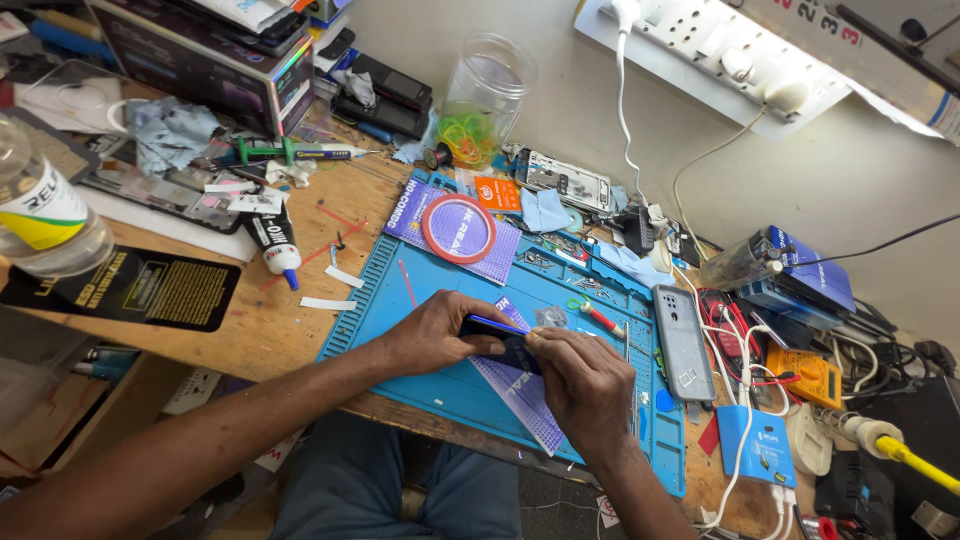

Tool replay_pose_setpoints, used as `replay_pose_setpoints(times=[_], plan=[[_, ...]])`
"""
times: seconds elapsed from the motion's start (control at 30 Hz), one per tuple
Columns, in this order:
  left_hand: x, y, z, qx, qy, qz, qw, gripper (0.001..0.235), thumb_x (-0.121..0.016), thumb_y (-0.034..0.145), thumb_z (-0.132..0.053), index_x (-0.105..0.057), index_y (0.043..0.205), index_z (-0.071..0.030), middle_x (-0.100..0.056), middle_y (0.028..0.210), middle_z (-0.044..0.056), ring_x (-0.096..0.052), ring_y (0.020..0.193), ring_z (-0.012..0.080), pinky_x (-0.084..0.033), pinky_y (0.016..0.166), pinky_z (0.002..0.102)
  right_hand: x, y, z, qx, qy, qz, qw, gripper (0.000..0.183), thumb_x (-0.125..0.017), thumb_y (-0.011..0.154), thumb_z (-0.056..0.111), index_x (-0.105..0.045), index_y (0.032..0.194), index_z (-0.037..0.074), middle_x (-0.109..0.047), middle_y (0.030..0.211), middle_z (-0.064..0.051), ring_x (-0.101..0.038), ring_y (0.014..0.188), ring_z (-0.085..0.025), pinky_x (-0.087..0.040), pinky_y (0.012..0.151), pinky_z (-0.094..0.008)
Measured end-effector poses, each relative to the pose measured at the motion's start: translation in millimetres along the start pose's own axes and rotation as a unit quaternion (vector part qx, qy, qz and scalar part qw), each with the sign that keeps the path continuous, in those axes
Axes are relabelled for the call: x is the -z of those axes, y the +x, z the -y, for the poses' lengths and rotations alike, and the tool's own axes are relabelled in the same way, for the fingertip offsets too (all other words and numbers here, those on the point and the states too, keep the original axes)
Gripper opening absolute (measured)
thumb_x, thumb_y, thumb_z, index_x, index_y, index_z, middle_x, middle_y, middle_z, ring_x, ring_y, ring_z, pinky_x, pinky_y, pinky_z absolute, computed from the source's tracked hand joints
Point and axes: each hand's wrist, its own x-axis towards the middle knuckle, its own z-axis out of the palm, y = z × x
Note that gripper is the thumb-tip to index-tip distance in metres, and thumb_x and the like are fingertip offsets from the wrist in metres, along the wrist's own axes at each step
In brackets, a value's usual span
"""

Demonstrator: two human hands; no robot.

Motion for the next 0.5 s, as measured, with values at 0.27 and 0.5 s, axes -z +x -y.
replay_pose_setpoints(times=[0.27,0.5], plan=[[-0.7,-2.8,2.2,0.012,0.062,-0.029,0.998,0.026,-0.077,0.087,-0.011,-0.074,0.112,-0.002,-0.080,0.093,0.009,-0.069,0.085,0.0068,-0.059,0.076,0.030,-22.3,15.1,28.2,0.046,-0.029,-0.026,0.998,0.020,-0.074,0.081,0.000,-0.073,0.101,0.006,-0.077,0.102,-0.008,-0.075,0.096,-0.024,-0.057,0.080,-0.038],[2.5,-5.5,-7.2,-0.026,0.110,-0.026,0.993,0.030,-0.079,0.082,-0.011,-0.071,0.108,0.000,-0.075,0.090,0.008,-0.067,0.083,0.0070,-0.054,0.074,0.029,-17.2,17.0,29.0,0.013,-0.011,-0.039,0.999,0.017,-0.074,0.084,0.003,-0.074,0.100,0.008,-0.077,0.094,-0.007,-0.075,0.091,-0.022,-0.056,0.078,-0.038]])
